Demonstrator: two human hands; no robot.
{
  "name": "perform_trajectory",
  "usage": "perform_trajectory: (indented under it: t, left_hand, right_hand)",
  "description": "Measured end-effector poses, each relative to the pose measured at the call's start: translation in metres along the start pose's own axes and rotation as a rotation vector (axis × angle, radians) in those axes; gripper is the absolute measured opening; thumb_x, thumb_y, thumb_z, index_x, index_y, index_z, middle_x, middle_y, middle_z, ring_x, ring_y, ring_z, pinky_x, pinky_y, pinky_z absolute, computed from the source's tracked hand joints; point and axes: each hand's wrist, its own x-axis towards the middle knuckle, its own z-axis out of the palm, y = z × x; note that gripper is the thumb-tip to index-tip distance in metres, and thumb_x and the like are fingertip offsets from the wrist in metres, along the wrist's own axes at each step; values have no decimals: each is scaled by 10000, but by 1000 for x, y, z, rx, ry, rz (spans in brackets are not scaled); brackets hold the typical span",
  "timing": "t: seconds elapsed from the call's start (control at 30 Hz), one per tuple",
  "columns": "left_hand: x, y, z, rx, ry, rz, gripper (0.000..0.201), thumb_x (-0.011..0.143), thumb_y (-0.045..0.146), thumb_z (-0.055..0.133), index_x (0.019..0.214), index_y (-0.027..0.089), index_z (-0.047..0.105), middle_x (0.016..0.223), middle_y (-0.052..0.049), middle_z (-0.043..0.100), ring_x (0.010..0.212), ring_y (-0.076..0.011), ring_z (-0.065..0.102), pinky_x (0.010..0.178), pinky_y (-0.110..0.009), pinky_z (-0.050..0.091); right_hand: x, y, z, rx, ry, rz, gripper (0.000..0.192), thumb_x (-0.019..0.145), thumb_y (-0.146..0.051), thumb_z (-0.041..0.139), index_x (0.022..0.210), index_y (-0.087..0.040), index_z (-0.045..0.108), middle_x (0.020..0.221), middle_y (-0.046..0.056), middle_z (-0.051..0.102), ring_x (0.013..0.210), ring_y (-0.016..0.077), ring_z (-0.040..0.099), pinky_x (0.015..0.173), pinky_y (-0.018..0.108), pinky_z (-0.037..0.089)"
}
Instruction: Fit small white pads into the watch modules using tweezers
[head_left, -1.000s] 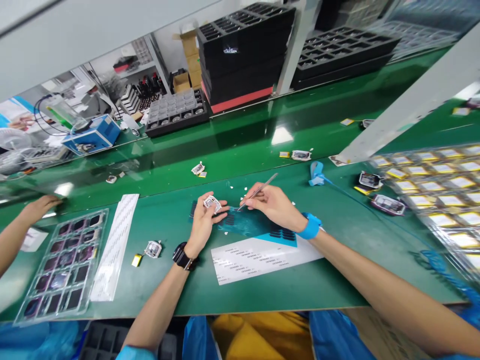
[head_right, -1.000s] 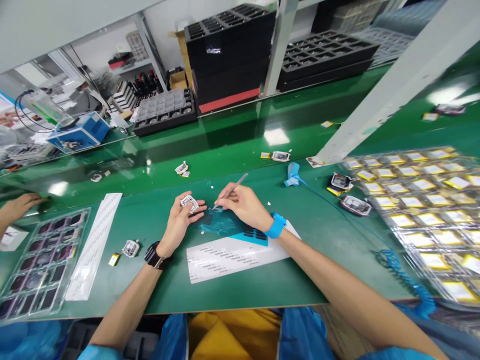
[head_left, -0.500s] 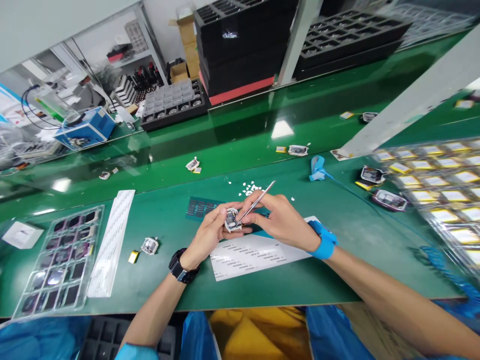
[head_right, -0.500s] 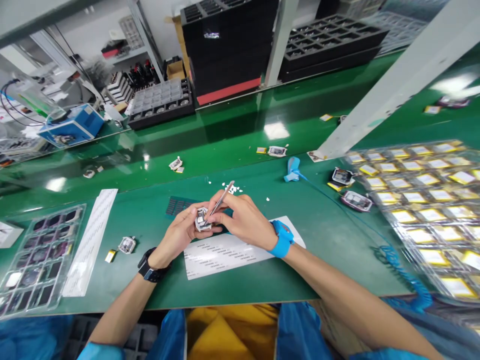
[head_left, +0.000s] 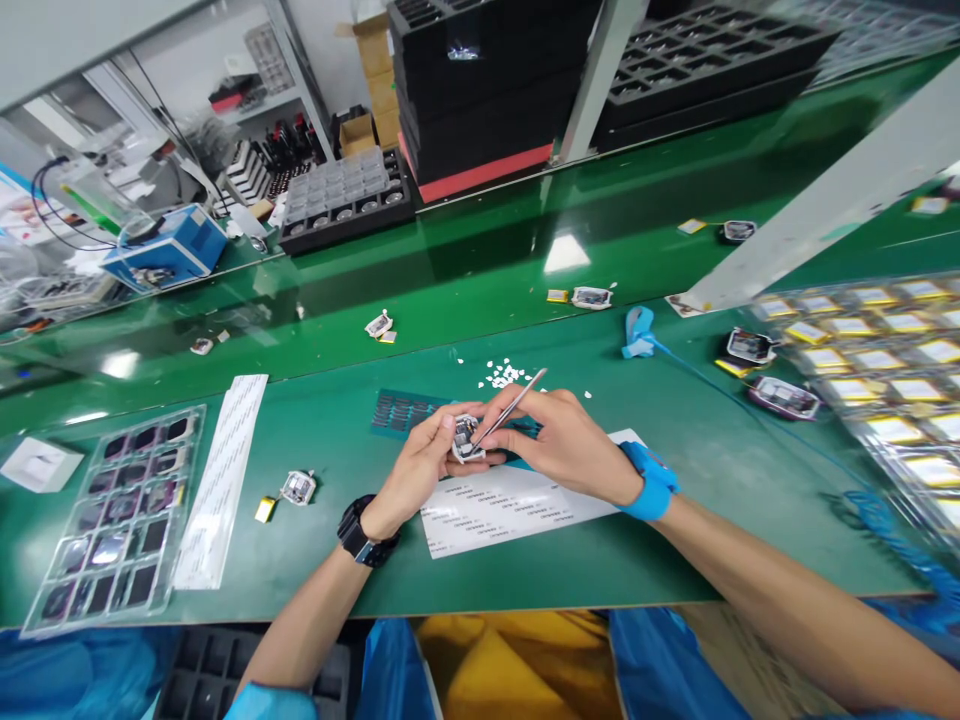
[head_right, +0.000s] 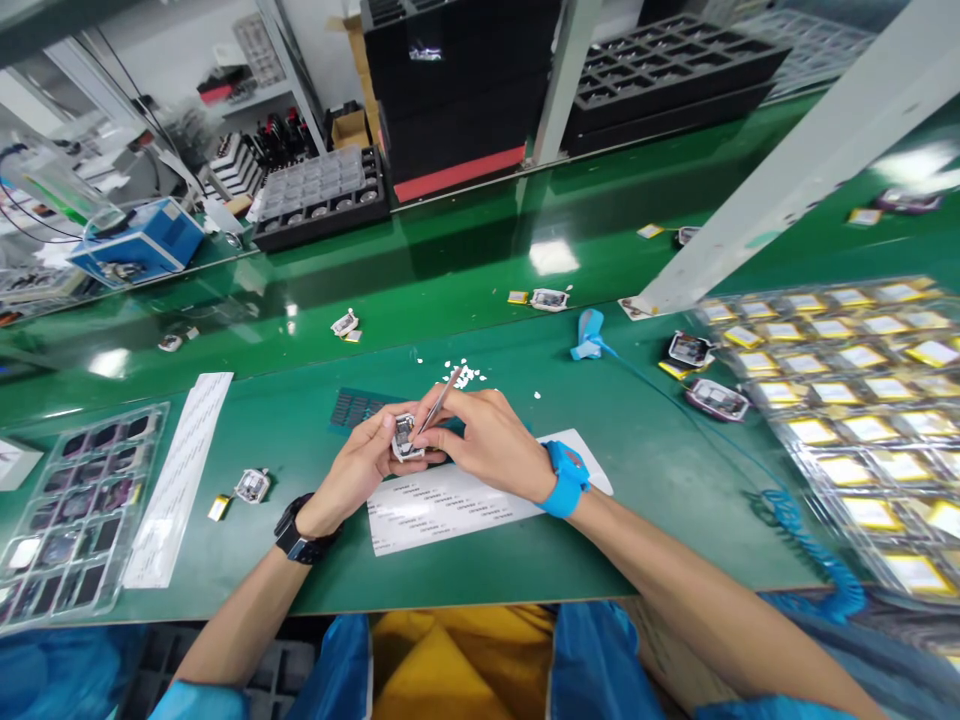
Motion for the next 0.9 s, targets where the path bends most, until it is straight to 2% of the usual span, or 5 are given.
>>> perform_trajectory:
  t: [0.33,0.43,0.57,0.7,0.9]
  left_hand:
    - [-1,1,0,-31,11,14,470,819,551,634,1158,225,655,1150,-75,699,907,-186,711,815,-318,583]
    - [-3,6,1,-104,-23,-4,372,804,363,700,1151,235,657,1187,-60,685,954,-177,694,850,-311,567]
    - [-7,11,2,-104,-66,4,510,701,89,702,1177,259,633,1176,-36,692,972,-182,699,890,-313,540]
    - [-9,11,0,-82,-101,9,536,729,74,651,1226,260,585,1181,-45,694,974,-207,714,929,-347,516]
    - [-9,8,-3,-70,-129,38,527,753,87,640,1244,258,556,1242,-63,669,982,-215,714,953,-378,507]
  right_hand:
    - [-3,-1,5,-36,39,-36,65,860,-215,650,802,-225,679,793,-13,740,751,156,709,720,260,528]
    - [-3,-4,4,17,50,-39,114,886,-274,624,797,-222,671,778,-1,732,747,157,711,716,265,547]
    - [-3,-8,1,205,55,16,155,871,-360,639,824,-212,633,795,22,734,740,171,723,691,286,591]
    - [-4,-8,-2,370,71,71,188,841,-378,673,844,-215,580,826,40,741,781,198,739,713,329,618]
    - [-5,-6,-3,393,66,74,221,826,-411,692,831,-215,591,792,34,739,815,217,747,726,337,623]
